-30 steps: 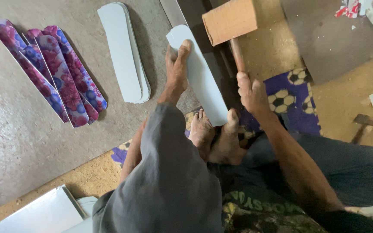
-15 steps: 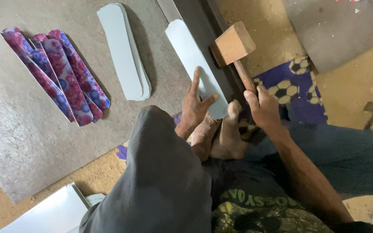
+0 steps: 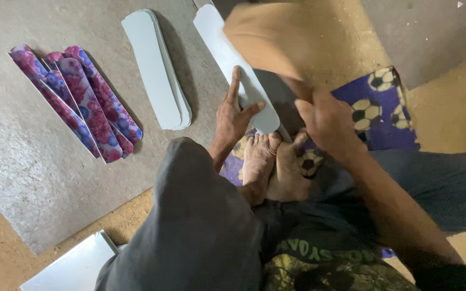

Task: The person sits on the floor and repeatedly places slipper soles into a metal mold, then uses a wooden mallet to strike and shape the soles. They remove the shaped soles, trim excess material, and repeat the process with additional soles.

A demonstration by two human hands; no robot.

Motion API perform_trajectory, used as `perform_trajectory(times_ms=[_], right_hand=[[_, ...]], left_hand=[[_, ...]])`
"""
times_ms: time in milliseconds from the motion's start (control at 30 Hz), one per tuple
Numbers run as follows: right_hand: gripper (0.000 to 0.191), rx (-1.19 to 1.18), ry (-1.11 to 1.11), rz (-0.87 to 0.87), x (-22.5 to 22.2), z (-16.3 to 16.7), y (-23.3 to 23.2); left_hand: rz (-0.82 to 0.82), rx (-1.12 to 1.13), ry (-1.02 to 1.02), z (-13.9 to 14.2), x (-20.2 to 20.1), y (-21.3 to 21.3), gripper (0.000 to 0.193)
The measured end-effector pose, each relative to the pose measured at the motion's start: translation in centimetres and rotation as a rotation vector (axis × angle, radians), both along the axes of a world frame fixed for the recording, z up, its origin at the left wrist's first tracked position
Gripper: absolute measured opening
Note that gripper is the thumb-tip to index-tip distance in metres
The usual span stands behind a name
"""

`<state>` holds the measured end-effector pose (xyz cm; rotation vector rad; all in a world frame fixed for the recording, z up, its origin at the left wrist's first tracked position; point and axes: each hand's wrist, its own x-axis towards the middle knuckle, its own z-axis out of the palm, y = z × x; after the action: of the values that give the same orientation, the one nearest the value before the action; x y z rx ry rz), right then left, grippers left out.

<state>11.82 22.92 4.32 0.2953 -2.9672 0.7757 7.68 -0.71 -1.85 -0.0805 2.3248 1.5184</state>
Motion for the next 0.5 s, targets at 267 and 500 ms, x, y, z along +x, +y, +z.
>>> perform_trajectory(times_ms=[267,500], right_hand=[[0.019,-0.228,0.246,-0.035,3.4,-1.0,1.8],[0.024,-0.972,0.17,-0.29,4.5,-2.7,3.1]], left_hand=[[-0.001,-0.007,-0.114,0.6,-0.4,-0.1,0.103],[-0.033,0.035,0.047,0.9,-0.2,0.1,0.102]])
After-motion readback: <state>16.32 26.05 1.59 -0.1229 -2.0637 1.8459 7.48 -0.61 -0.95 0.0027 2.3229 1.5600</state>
